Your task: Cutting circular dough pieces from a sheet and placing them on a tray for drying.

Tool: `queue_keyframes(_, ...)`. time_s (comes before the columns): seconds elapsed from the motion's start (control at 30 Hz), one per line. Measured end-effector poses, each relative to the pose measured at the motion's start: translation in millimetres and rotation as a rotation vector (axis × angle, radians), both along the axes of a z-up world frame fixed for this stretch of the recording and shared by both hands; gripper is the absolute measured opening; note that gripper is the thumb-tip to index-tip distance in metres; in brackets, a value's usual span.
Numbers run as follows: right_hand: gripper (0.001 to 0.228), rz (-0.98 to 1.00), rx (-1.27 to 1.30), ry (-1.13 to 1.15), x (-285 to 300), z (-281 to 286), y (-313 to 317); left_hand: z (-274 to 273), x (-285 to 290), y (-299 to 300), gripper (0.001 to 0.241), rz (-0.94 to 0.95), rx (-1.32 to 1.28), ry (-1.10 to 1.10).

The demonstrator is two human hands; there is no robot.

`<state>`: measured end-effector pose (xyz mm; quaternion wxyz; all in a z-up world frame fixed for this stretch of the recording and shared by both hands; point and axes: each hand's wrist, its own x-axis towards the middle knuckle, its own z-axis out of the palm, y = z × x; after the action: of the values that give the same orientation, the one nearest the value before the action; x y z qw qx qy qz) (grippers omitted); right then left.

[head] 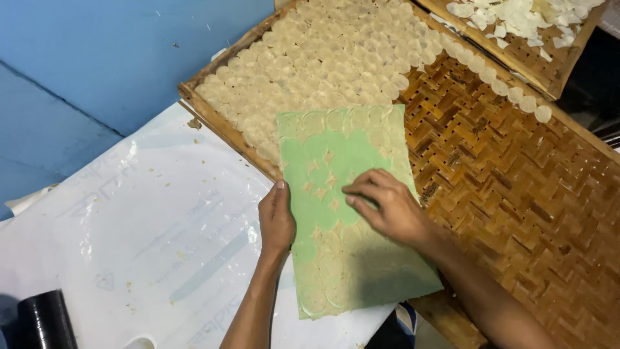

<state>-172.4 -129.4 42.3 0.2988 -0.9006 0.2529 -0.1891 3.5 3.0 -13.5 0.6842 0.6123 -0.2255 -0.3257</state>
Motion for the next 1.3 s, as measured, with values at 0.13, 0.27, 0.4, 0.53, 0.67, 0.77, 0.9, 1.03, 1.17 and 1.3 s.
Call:
queue_keyframes(0.13,0.023,0.087,-0.154,0.184,-25.1,-13.8,25.7,-1.2,-1.0,0.6,0.035,0.003,0.028,0.002)
queue_keyframes(0.27,0.019,0.086,-0.222,0.195,-31.4,-14.0,45.5,-0.9,-1.6,2.4,0.034,0.021,0.012,0.013)
queue_keyframes(0.4,0.015,0.117,-0.259,0.150,-28.2,-13.8,52.5,-15.4,-0.2,3.1,0.035,0.071,-0.047,0.055)
queue_keyframes(0.53,0.008,0.141,-0.180,0.151,-22.1,-12.6,51.5,-61.4,9.4,-0.8,0.034,0.120,-0.130,0.119)
queue_keyframes(0.67,0.011,0.120,-0.160,0.132,-21.9,-13.0,47.1,-58.1,8.7,-3.0,0.033,0.139,-0.146,0.134)
queue_keyframes(0.77,0.012,0.133,-0.184,0.145,-23.6,-12.8,45.1,-62.2,8.7,-4.1,0.034,0.140,-0.150,0.132)
queue_keyframes(0.9,0.011,0.151,-0.035,0.108,-29.3,-8.1,39.0,-61.8,9.3,-3.8,0.034,0.141,-0.138,0.125)
queue_keyframes(1.03,0.015,0.030,0.202,0.004,-34.4,-27.5,22.0,-61.1,9.5,-4.3,0.033,0.142,-0.136,0.122)
queue_keyframes(1.17,0.016,-0.115,0.160,-0.071,-37.3,-34.4,-35.5,-45.2,4.6,-2.2,0.033,0.133,-0.124,0.119)
queue_keyframes(1.3,0.015,-0.320,0.002,-0.166,-39.9,-46.8,-126.3,-18.9,-3.4,-0.4,0.034,0.120,-0.037,0.055)
